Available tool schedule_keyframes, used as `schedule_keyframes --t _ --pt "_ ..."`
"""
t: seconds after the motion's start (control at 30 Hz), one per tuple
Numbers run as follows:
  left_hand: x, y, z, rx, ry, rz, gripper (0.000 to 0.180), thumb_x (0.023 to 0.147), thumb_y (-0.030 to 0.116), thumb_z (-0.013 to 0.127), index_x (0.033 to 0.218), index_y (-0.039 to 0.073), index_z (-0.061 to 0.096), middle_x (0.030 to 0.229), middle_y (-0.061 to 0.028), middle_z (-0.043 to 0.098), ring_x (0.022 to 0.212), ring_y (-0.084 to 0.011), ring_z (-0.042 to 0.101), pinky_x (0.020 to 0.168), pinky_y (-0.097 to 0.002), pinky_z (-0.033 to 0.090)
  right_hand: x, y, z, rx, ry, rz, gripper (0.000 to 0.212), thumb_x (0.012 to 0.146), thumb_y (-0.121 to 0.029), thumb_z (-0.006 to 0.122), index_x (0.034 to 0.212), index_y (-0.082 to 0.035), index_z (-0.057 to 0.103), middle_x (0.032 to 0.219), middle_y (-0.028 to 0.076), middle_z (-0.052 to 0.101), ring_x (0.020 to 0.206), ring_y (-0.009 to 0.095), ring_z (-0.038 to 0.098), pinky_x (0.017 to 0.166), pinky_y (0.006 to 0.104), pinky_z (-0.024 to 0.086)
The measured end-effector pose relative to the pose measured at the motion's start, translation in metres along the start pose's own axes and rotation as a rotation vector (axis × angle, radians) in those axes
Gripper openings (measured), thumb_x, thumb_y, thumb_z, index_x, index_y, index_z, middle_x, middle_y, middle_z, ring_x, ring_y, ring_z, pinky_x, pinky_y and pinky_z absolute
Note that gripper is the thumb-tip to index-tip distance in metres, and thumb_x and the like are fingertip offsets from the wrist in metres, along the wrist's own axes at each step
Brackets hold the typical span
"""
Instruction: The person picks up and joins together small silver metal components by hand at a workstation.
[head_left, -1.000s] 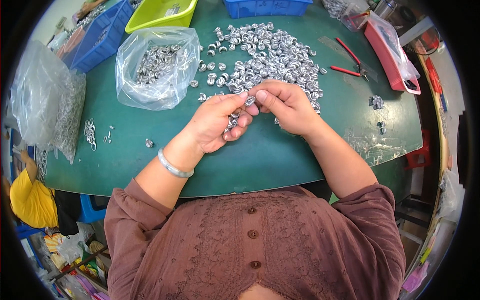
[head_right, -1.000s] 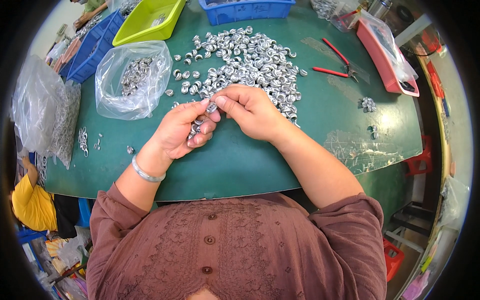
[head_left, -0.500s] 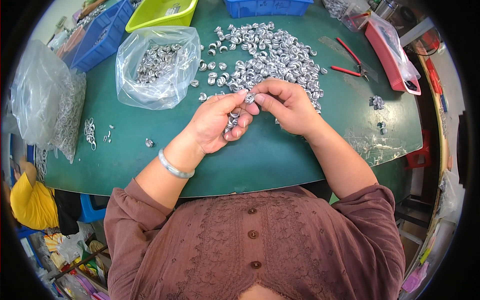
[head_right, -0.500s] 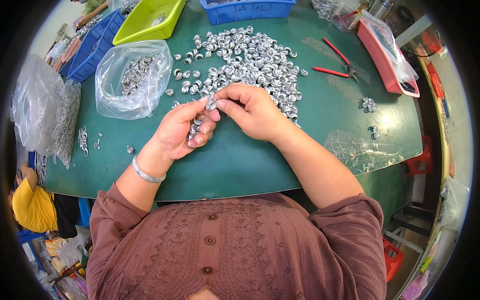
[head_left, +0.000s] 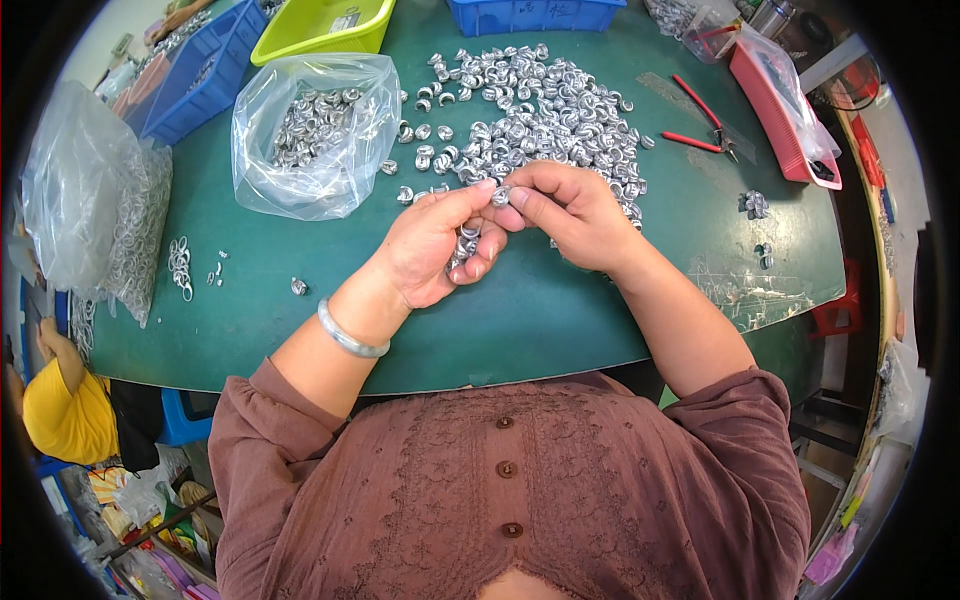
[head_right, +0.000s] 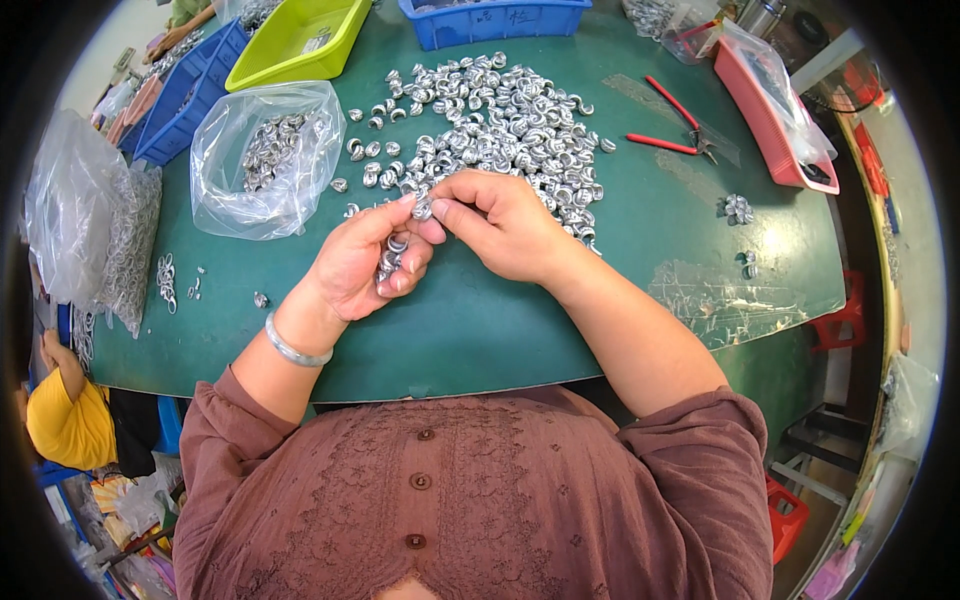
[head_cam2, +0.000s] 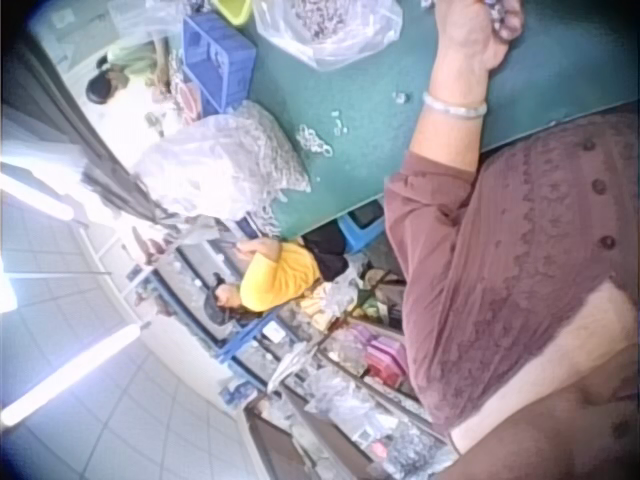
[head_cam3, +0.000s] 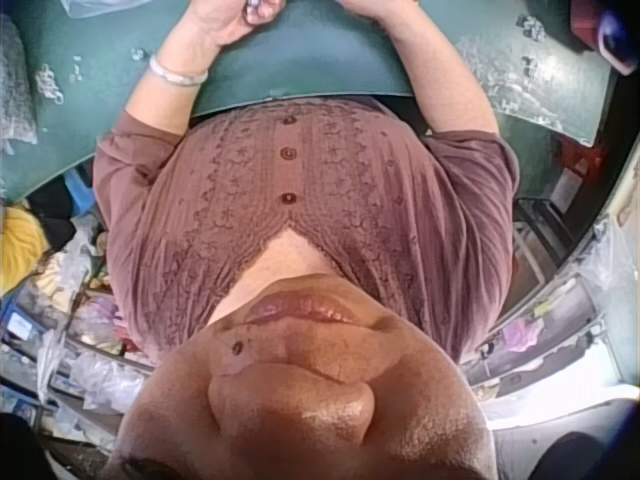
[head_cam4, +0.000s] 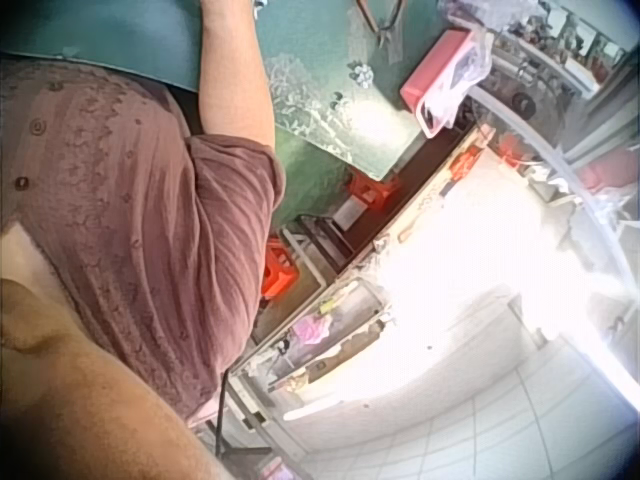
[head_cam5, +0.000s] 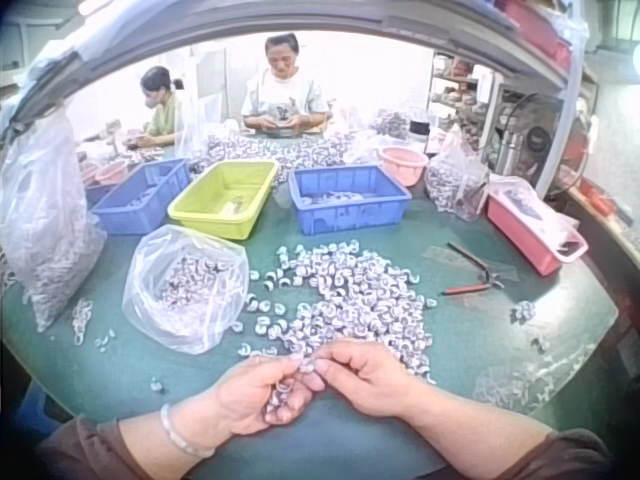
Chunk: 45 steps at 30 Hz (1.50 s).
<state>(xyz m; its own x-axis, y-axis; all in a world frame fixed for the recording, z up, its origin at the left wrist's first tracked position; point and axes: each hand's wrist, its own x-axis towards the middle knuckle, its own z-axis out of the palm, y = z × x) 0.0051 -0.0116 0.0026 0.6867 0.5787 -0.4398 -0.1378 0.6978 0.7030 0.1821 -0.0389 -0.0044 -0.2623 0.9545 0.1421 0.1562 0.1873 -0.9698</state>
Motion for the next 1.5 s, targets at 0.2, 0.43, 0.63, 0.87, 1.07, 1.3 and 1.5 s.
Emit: schedule_keyframes --t 0.2,0.43,0.63,0.87,1.07,1.3,1.5 --pt "-0.001 0.0 -0.002 -0.005 -0.06 0.015 0.037 0.09 0.03 0.04 0.084 -0.002 0.057 0.057 -0.0036 0.049 0.043 -0.0097 0.041 0.037 -0.0183 0.029 0.0 -0.005 0.001 -0.023 -0.004 0.01 0.014 0.085 -0.01 0.047 0.085 0.001 0.057 0.077 0.004 0.057 0.071 0.009 0.051 0.065 0.0229 0.042" --pt "0.001 -0.002 -0.005 -0.045 -0.083 0.0 0.037 0.089 0.03 0.039 0.083 -0.002 0.057 0.057 -0.0036 0.049 0.043 -0.0099 0.041 0.037 -0.0184 0.03 0.001 0.001 0.001 -0.033 -0.003 -0.03 0.014 0.085 -0.01 0.047 0.085 0.0 0.057 0.077 0.005 0.056 0.071 0.01 0.052 0.065 0.0235 0.042" --pt "0.002 -0.002 -0.006 -0.082 -0.09 -0.025 0.036 0.088 0.03 0.038 0.08 -0.001 0.056 0.056 -0.0033 0.049 0.042 -0.0095 0.039 0.037 -0.0179 0.031 0.001 0.001 0.002 -0.038 -0.009 -0.053 0.015 0.086 -0.01 0.048 0.089 0.001 0.057 0.078 0.005 0.057 0.071 0.01 0.052 0.065 0.0233 0.043" --pt "0.003 -0.003 -0.009 -0.127 -0.124 -0.03 0.038 0.089 0.031 0.037 0.08 -0.001 0.056 0.055 -0.0052 0.049 0.039 -0.0104 0.039 0.036 -0.0195 0.033 0.0 0.0 0.004 -0.004 0.028 -0.09 0.014 0.085 -0.007 0.05 0.094 0.001 0.056 0.08 0.004 0.059 0.074 0.008 0.053 0.066 0.0223 0.044" --pt "0.003 -0.002 -0.007 -0.101 -0.11 0.003 0.036 0.088 0.03 0.039 0.082 -0.001 0.056 0.058 -0.0038 0.049 0.043 -0.0096 0.041 0.037 -0.0185 0.032 0.001 0.001 0.003 -0.038 0.037 -0.159 0.014 0.084 -0.006 0.051 0.094 0.001 0.057 0.081 0.005 0.059 0.074 0.009 0.054 0.067 0.0228 0.045" --pt "0.003 0.017 -0.023 -0.283 -0.133 0.289 0.03 0.086 0.025 0.042 0.09 -0.001 0.056 0.063 -0.0035 0.049 0.05 -0.0103 0.045 0.038 -0.0176 0.031 0.001 -0.004 0.005 -0.29 0.088 -0.248 0.014 0.08 -0.006 0.056 0.092 -0.002 0.058 0.082 0.008 0.059 0.071 0.016 0.059 0.064 0.0259 0.046" --pt "0.003 0.018 -0.023 -0.37 -0.152 0.356 0.03 0.083 0.025 0.043 0.093 0.001 0.056 0.078 -0.0097 0.057 0.059 -0.0165 0.049 0.042 -0.0211 0.036 0.001 -0.001 0.008 -0.548 -0.148 -0.412 0.017 0.069 -0.015 0.063 0.083 -0.007 0.058 0.079 0.008 0.052 0.076 0.027 0.053 0.065 0.0365 0.044"
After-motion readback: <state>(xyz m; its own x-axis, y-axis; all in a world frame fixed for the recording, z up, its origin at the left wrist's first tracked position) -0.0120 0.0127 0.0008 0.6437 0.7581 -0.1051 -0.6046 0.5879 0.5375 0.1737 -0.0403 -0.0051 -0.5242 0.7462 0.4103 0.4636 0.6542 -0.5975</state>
